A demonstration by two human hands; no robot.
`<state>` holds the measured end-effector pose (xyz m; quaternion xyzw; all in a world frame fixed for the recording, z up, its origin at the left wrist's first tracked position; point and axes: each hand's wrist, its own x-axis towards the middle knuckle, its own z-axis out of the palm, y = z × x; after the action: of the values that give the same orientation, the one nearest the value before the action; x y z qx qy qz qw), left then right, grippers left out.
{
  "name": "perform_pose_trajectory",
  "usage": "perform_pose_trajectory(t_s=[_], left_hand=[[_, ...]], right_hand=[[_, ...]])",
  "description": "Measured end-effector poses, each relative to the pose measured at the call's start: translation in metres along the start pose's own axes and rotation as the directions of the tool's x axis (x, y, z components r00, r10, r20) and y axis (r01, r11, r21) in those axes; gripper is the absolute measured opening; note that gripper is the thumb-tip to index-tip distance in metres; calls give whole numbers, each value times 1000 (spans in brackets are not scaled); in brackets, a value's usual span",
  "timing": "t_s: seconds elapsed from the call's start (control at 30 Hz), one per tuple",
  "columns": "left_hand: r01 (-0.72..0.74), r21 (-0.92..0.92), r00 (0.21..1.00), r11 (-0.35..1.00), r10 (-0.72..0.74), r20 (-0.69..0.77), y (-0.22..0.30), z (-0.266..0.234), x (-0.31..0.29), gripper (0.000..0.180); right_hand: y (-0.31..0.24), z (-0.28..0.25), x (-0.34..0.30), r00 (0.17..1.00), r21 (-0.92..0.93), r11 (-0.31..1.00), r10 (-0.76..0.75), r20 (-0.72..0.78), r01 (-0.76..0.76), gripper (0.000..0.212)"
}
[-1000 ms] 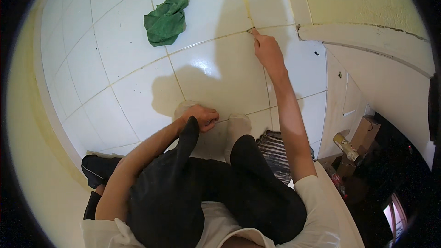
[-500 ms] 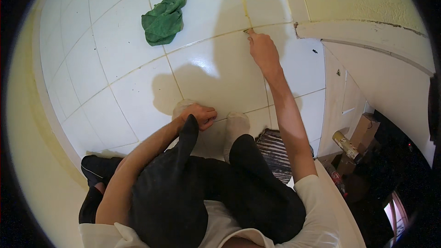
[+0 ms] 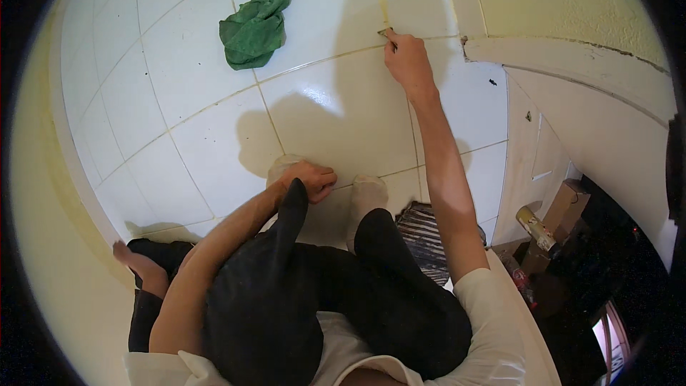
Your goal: The person scrapes grout lines between floor tiles and wipes the area with a cloth.
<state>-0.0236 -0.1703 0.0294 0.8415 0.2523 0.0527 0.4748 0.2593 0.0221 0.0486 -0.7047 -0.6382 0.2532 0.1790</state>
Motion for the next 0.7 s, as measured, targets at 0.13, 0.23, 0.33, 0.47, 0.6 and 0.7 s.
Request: perform_pose_trajectory(t_s=[0.13,0.23,0.33,0.47,0.6,0.7], left_hand=[[-6,1,1000,1000,6,-1,-3,4,0,7],[-4,-2,1000,1000,4,-10,-5,7,-2,7],[-2,16,1000,1000,2,-13,-5,8,-1,7],[21,28,1000,999,-21,3,-4,6,-3,7],[2,-18,1000,1000,-2,7,-5,6,0,8],[12,-1,1000,1000,-12,20,-2,3,0,8]], right_hand=[[-9,-6,1,994,-4,996,92,62,-92,30],[-10,-8,2,984,-56,991,130,119,-124,31],[-9,-4,1,986,-61,990,130,103,-124,30],[-5,-9,6,994,-41,999,20,108,-15,27],[-7,-10,12,994,-19,999,48,95,-46,25],[-3,-5,12,987,-80,993,97,127,-87,25]])
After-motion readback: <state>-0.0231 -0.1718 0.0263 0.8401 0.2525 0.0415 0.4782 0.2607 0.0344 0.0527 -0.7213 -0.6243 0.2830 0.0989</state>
